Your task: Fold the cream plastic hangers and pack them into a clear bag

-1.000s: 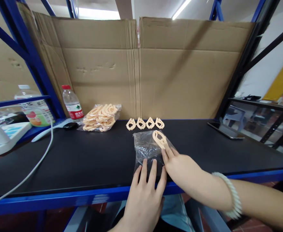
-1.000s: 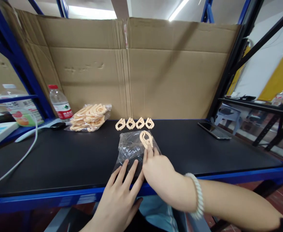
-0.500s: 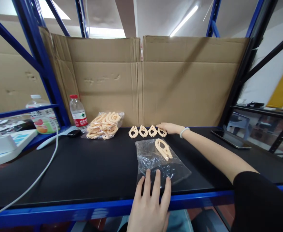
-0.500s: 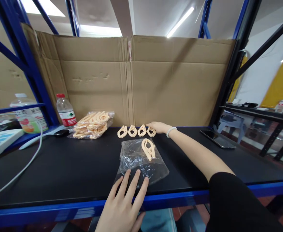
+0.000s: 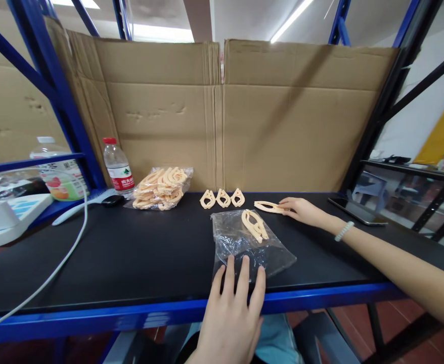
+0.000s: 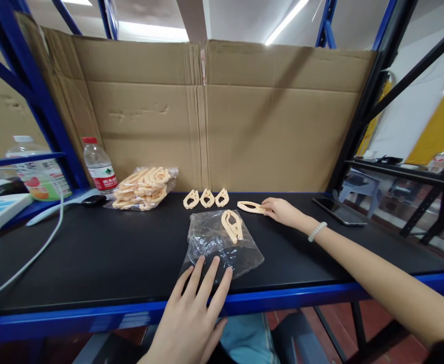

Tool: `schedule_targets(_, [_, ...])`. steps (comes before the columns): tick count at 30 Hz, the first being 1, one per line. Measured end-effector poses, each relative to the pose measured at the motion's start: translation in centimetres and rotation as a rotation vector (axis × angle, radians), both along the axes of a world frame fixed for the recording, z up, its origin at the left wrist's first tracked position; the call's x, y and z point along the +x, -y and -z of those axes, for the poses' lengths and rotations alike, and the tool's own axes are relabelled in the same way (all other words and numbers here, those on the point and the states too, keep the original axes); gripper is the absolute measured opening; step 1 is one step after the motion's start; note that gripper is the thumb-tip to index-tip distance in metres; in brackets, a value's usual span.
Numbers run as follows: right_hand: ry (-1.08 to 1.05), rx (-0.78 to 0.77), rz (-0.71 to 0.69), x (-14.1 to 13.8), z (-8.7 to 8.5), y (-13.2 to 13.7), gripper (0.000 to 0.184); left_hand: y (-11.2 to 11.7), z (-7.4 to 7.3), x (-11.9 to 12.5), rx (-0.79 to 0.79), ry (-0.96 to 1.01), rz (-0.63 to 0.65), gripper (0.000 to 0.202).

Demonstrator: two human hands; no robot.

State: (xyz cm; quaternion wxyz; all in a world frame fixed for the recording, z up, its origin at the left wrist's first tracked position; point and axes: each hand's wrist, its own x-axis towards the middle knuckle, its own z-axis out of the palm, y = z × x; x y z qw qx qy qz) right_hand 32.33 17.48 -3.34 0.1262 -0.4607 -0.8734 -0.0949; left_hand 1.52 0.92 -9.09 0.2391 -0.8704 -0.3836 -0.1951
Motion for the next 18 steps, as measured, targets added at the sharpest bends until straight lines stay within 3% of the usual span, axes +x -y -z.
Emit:
schedule_targets(5, [0.111,0.148,0.076,-1.2,0.3,8.7,0.024,0.2,-0.4,0.0,-0.005,-0.011,-0.002,0.061])
schedule_targets(9, [0.135,0.240,0.049,-2.5,0.8,14.3,0.026,0.2,-0.7,-0.1,-0.022,-0.003,0.018,0.061])
schedule_targets(13, [0.060,0.255,0.001,-2.8,1.7,18.0,0.029,0.3,-1.0,-0.4,-0.025,0.002,0.042,0.068])
schedule_targets(18, [0.002,0.269,-0.064,-2.4,2.3,20.8,0.038,0.7,-1.2,-0.8,-0.019,0.013,0.050,0.067])
